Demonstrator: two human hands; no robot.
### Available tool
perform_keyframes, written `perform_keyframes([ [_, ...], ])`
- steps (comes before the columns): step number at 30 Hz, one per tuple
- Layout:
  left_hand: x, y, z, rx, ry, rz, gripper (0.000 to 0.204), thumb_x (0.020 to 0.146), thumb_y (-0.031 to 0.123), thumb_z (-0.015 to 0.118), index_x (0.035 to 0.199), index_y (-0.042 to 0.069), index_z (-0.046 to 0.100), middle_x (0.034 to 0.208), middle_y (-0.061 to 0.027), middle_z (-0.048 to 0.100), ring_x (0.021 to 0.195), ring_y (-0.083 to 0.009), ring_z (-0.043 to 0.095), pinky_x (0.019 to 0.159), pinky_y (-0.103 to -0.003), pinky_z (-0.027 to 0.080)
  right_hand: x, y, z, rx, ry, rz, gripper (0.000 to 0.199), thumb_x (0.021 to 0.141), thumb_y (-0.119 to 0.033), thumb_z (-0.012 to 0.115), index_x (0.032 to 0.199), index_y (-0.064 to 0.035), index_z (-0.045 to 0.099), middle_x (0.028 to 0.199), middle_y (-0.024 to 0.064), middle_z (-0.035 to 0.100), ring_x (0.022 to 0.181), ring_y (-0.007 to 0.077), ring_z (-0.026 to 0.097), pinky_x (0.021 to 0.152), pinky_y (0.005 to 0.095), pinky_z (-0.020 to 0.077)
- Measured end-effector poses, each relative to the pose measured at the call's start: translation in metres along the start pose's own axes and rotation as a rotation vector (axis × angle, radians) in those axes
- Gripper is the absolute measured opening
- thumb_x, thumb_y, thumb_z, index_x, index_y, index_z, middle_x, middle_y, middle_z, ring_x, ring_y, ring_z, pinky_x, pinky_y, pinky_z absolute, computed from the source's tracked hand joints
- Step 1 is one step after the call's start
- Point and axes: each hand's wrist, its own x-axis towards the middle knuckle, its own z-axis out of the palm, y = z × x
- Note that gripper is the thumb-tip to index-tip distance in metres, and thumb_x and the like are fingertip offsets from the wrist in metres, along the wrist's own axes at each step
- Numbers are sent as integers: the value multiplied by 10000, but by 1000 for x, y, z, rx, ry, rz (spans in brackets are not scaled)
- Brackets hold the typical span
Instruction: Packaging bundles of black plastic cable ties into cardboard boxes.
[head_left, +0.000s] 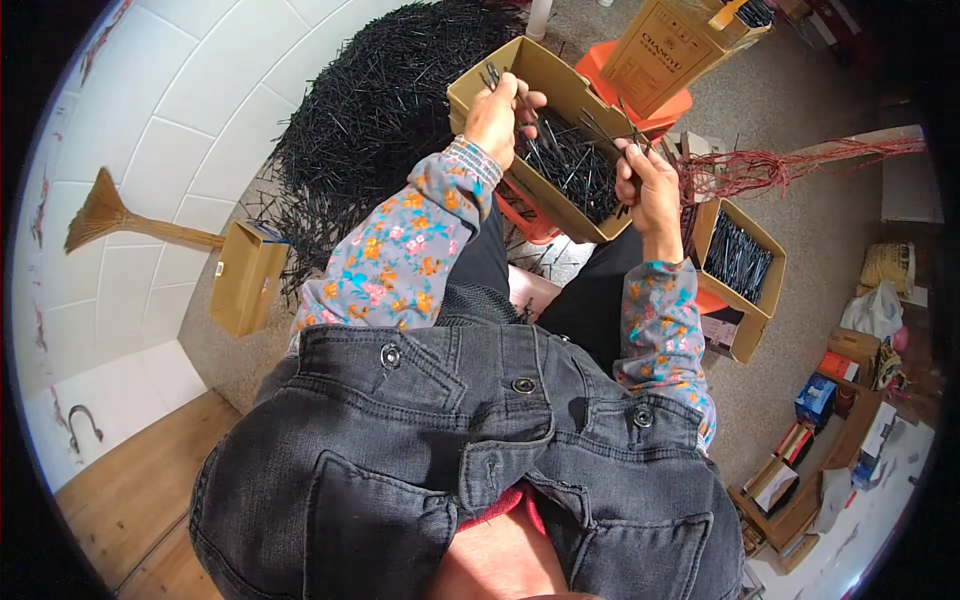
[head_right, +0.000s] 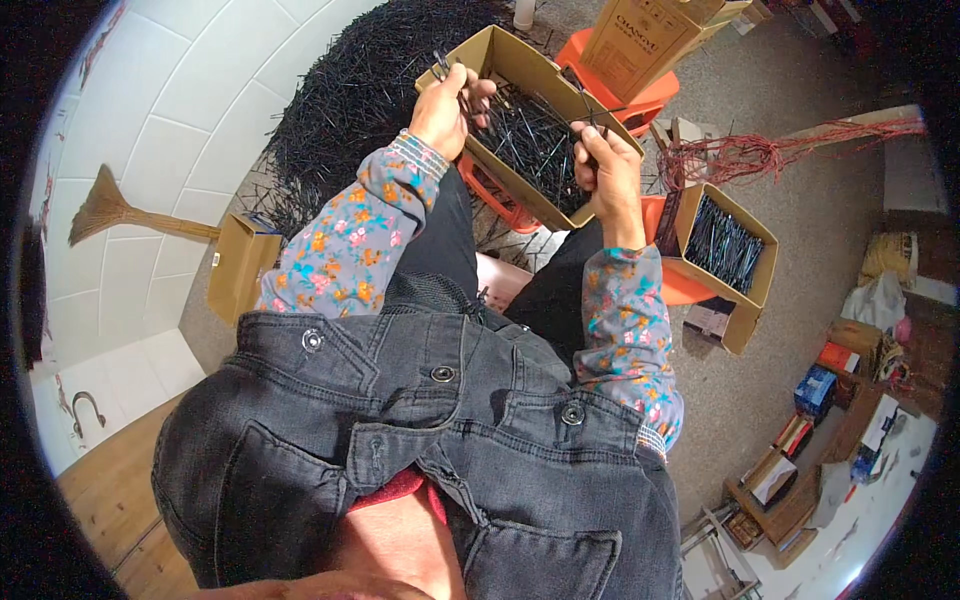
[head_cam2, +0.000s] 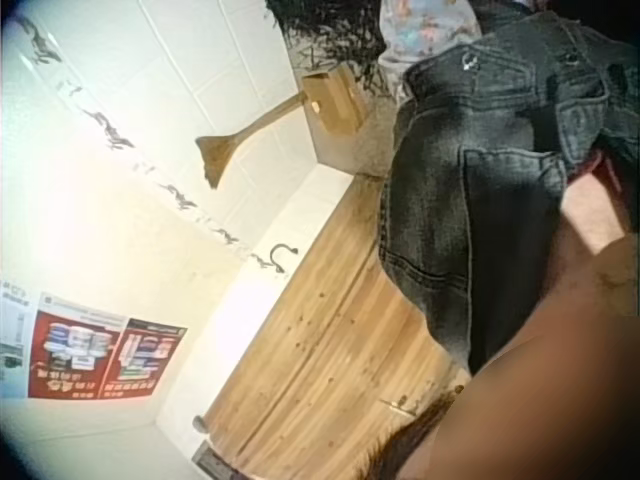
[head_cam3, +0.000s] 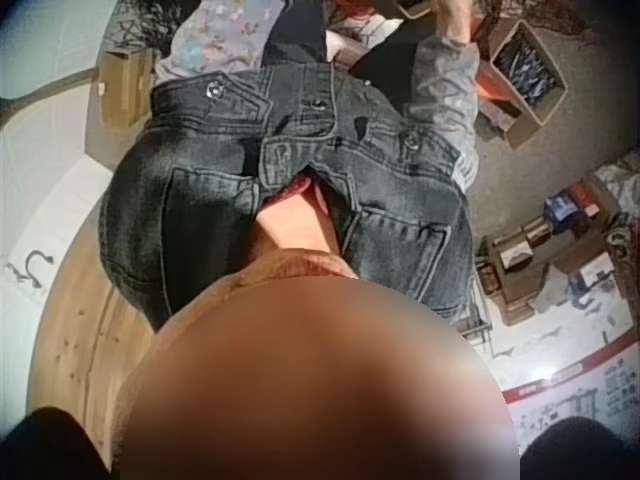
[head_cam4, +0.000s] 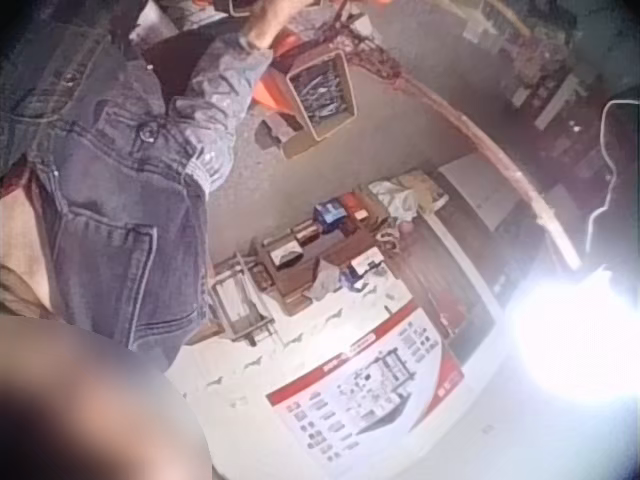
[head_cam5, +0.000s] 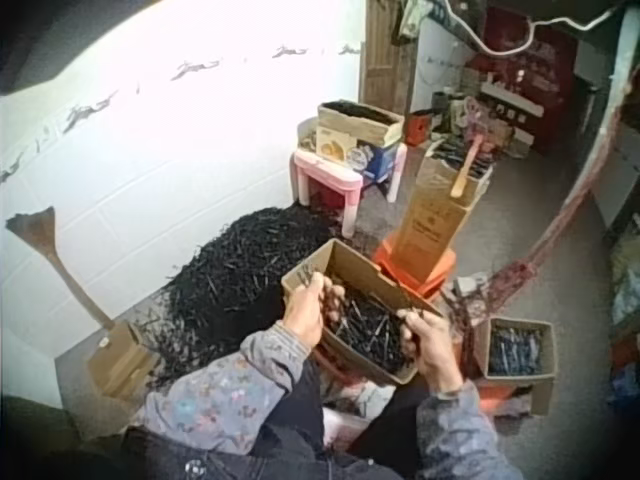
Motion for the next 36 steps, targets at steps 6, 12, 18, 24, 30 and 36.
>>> perform_keyframes([
  [6, -20, -6, -14, -77, -165, -132, 270, 907, 358, 486, 939, 89, 485, 549, 56, 326, 461, -55, 347, 375, -204, 283, -4, -4, 3, 270, -134, 60, 203, 906, -176, 488, 1000, -6, 547, 616, 3, 461, 443, 74, 363, 388, 205, 281],
  [12, -22, -2, -4, 62, -389, -189, 236, 892, 309, 533, 953, 81, 539, 516, 84, 298, 401, -29, 291, 352, -179, 246, -11, -11, 16, 396, -329, 128, 218, 912, -186, 477, 992, 9, 533, 602, 7, 437, 435, 77, 343, 387, 204, 284],
  [18, -24, -2, 25, 100, -597, -203, 234, 881, 285, 555, 971, 69, 560, 527, 90, 334, 398, -15, 267, 349, -168, 219, -16, -11, 24, 406, -377, 159, 225, 911, -191, 480, 984, 15, 532, 599, 8, 434, 441, 76, 345, 387, 205, 287],
  [24, -6, 3, 23, -54, -452, -169, 237, 886, 308, 541, 962, 83, 547, 602, 59, 404, 438, -34, 311, 372, -178, 244, -16, -13, 20, 414, -384, 161, 234, 913, -197, 476, 998, 12, 536, 596, 2, 428, 444, 75, 344, 384, 204, 282],
  [30, 10, 4, -9, -156, -218, -121, 283, 911, 364, 469, 931, 88, 530, 613, 47, 391, 504, -65, 354, 409, -201, 284, -11, -10, 14, 465, -360, 129, 240, 916, -199, 471, 1018, 9, 534, 596, -6, 416, 443, 74, 337, 383, 201, 275],
  [36, -14, -20, -18, -57, -235, -172, 339, 909, 412, 447, 927, 84, 530, 545, 53, 341, 471, -61, 334, 383, -198, 271, -8, -6, 17, 524, -329, 127, 243, 915, -201, 471, 1035, 4, 525, 596, -13, 407, 444, 69, 331, 382, 195, 271],
])
